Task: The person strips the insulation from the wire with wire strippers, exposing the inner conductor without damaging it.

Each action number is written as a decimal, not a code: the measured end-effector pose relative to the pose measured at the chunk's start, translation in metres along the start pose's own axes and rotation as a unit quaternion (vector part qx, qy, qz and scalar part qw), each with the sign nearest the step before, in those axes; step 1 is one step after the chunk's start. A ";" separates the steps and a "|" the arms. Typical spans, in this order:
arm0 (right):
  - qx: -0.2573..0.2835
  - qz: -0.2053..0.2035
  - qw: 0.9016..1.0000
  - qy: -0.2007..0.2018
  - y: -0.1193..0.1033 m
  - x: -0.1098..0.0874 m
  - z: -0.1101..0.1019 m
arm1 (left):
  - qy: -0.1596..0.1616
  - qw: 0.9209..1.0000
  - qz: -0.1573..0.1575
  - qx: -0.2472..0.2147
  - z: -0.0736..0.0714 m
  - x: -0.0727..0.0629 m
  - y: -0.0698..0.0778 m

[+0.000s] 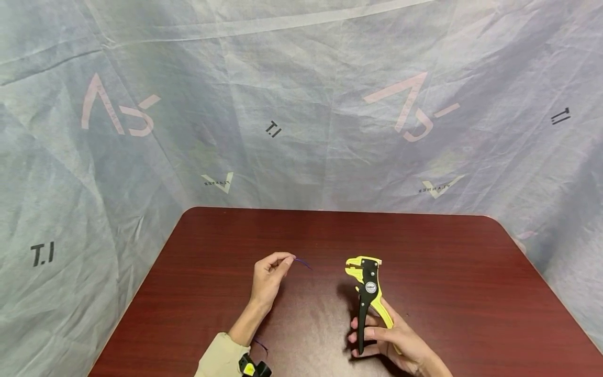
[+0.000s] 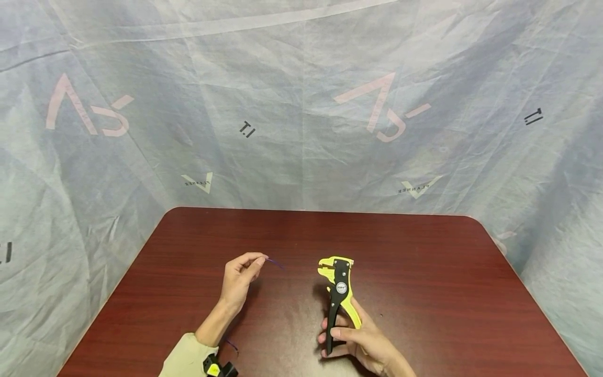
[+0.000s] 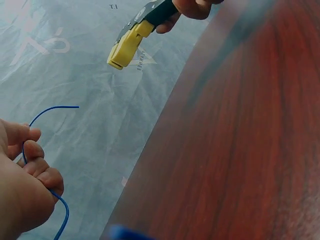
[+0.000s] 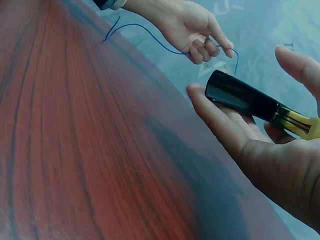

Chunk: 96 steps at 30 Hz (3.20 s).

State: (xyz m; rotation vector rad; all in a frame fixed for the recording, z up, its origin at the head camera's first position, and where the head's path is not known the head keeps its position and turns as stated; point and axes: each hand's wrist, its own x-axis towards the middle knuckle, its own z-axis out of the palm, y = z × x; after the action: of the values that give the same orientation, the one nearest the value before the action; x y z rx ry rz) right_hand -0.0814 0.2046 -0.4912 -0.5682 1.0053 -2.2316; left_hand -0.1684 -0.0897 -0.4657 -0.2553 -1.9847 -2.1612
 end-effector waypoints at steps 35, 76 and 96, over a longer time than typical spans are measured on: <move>-0.111 -0.014 0.993 0.023 -0.013 0.033 0.003 | -0.076 0.997 0.024 -0.012 0.003 -0.002 0.015; -0.096 0.002 0.994 -0.046 -0.009 0.037 0.006 | -0.116 0.993 0.000 -0.028 0.009 -0.009 0.022; -0.026 -0.005 0.988 -0.153 0.004 0.042 0.009 | -0.106 0.992 0.006 -0.073 0.023 -0.018 0.028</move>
State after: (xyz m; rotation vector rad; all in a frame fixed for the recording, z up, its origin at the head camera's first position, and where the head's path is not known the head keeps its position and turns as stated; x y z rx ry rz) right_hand -0.1046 0.1689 -0.4839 -0.9087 0.9029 -2.0502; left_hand -0.1440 -0.0690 -0.4418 -0.5387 -1.9248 -2.3617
